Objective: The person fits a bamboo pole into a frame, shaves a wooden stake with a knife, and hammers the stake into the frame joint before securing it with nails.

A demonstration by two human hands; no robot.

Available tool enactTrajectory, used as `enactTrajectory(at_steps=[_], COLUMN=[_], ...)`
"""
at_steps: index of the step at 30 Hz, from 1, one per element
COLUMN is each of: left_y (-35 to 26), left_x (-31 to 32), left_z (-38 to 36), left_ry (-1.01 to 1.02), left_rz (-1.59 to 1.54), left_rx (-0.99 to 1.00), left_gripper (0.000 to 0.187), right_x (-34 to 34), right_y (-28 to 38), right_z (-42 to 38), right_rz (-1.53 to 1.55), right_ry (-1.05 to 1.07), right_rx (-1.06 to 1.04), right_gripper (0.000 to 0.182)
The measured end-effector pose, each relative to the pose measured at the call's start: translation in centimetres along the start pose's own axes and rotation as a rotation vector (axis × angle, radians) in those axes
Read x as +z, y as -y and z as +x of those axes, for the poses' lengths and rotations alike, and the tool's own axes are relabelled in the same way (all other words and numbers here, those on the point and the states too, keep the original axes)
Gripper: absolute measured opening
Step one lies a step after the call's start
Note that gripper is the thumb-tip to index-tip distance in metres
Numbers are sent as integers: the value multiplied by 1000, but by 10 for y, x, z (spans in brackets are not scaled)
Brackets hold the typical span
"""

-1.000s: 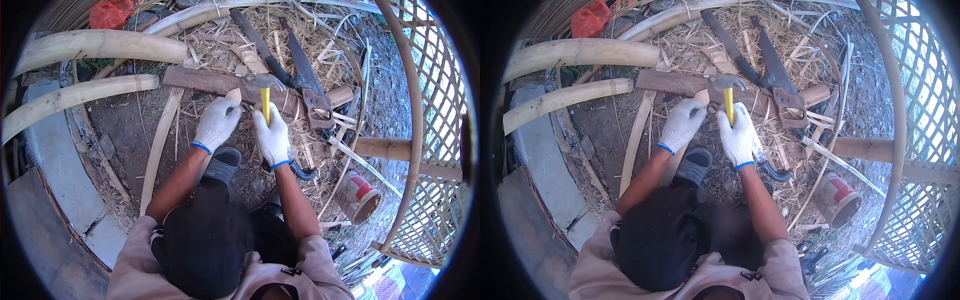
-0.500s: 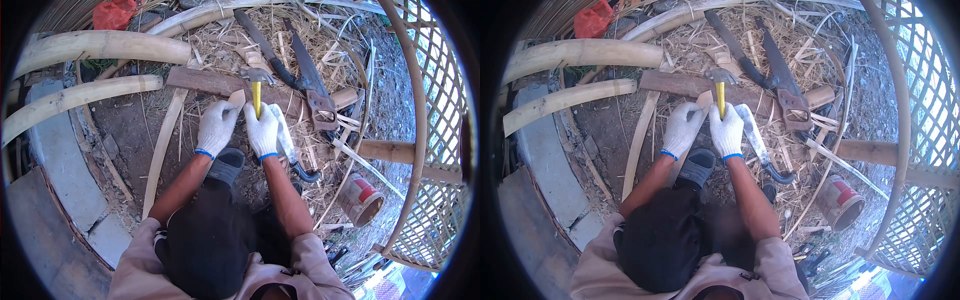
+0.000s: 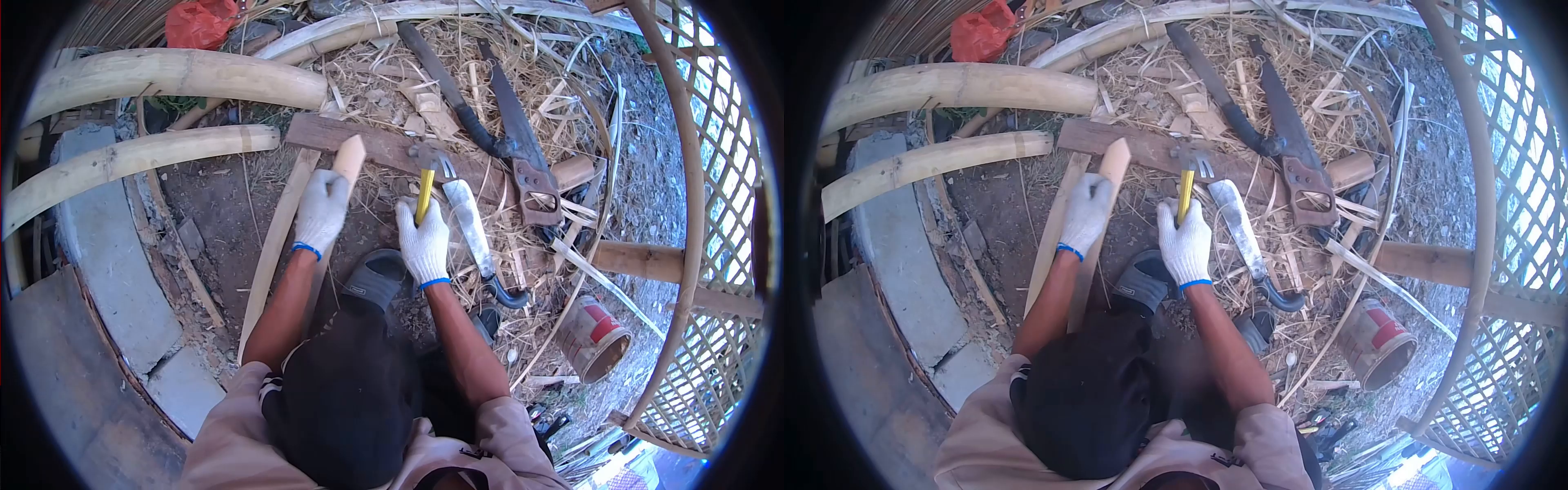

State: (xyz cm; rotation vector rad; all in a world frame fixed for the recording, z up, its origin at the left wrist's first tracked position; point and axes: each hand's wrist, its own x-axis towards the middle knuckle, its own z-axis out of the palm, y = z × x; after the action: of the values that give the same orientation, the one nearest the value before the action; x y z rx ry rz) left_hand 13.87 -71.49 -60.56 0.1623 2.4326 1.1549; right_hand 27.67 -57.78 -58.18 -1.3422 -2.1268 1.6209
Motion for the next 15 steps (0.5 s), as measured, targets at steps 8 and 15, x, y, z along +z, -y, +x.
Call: enactTrajectory(at_steps=[8, 15], left_y=[2, 0], left_x=[-45, -80], left_z=[9, 45], left_ry=[-103, 126], left_rz=[118, 50], left_rx=[-35, 35], left_gripper=[31, 33], right_x=[0, -10], right_y=[4, 9], right_z=[-6, -5], right_rz=[-104, -104], right_ry=[133, 172], right_rx=[-9, -35], right_gripper=[33, 32])
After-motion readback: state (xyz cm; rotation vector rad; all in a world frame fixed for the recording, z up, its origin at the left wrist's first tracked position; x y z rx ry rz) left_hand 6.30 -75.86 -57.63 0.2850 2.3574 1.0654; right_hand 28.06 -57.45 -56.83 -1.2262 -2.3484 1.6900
